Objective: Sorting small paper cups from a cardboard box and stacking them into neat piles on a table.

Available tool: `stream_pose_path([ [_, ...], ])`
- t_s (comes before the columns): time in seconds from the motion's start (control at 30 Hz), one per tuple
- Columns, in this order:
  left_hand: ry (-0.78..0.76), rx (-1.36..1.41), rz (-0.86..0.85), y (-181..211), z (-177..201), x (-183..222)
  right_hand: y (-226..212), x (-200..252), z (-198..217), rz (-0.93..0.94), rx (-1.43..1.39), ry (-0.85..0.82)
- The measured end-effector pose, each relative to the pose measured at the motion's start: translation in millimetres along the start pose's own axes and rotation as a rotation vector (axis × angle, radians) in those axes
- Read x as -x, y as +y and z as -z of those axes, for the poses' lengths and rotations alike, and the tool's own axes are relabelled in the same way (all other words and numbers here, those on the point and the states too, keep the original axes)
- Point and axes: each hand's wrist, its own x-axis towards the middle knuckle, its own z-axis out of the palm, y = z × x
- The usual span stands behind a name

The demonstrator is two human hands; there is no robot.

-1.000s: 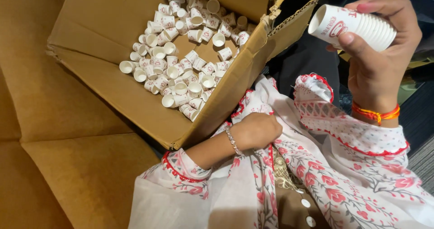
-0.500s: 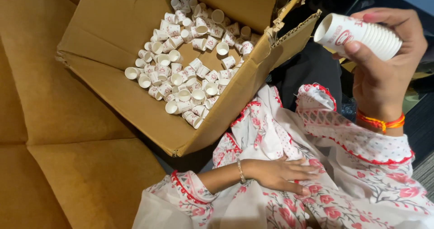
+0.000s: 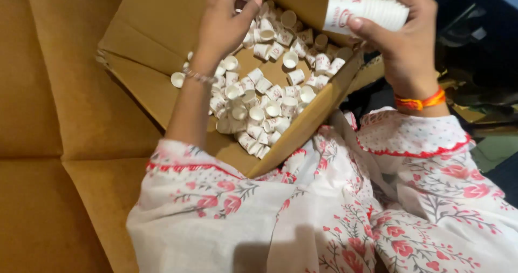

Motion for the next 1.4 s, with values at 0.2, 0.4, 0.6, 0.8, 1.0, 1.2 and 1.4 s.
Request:
stream_pose_path([
  [0.2, 0.023, -0.276, 0.452, -155.7, -117.4, -44.8, 61.5, -47.0, -19.4, 0.114, 0.499, -0.107],
  [0.4, -0.367, -0.261, 0.612, -212.6, -216.0, 8.2, 43.1, -33.8, -34.3, 0.099, 0.968, -0.146],
  [0.6, -0.471, -0.208, 0.542, -201.9, -271.2, 56.8, 50.8, -38.8, -37.1, 0.002, 0.993, -0.137],
  [0.8, -0.297, 0.249, 0.833, -195.6, -252.4, 27.8, 49.8, -40.0, -36.9, -0.014, 0.959, -0.147],
  [1.0, -0.187, 1.667, 0.834, -120.3, -147.3, -23.3, 43.2, -39.0, -43.7, 0.056, 0.865, -0.133],
  [1.2, -0.334, 1.708, 0.608, -61.5, -107.1, -39.5, 42.0, -40.4, -40.4, 0.104, 0.807, -0.064],
  [1.4, -0.317, 1.487, 0.589, -64.6, -102.2, -44.6, 50.6, -28.1, -30.0, 0.165, 0.789, 0.067],
])
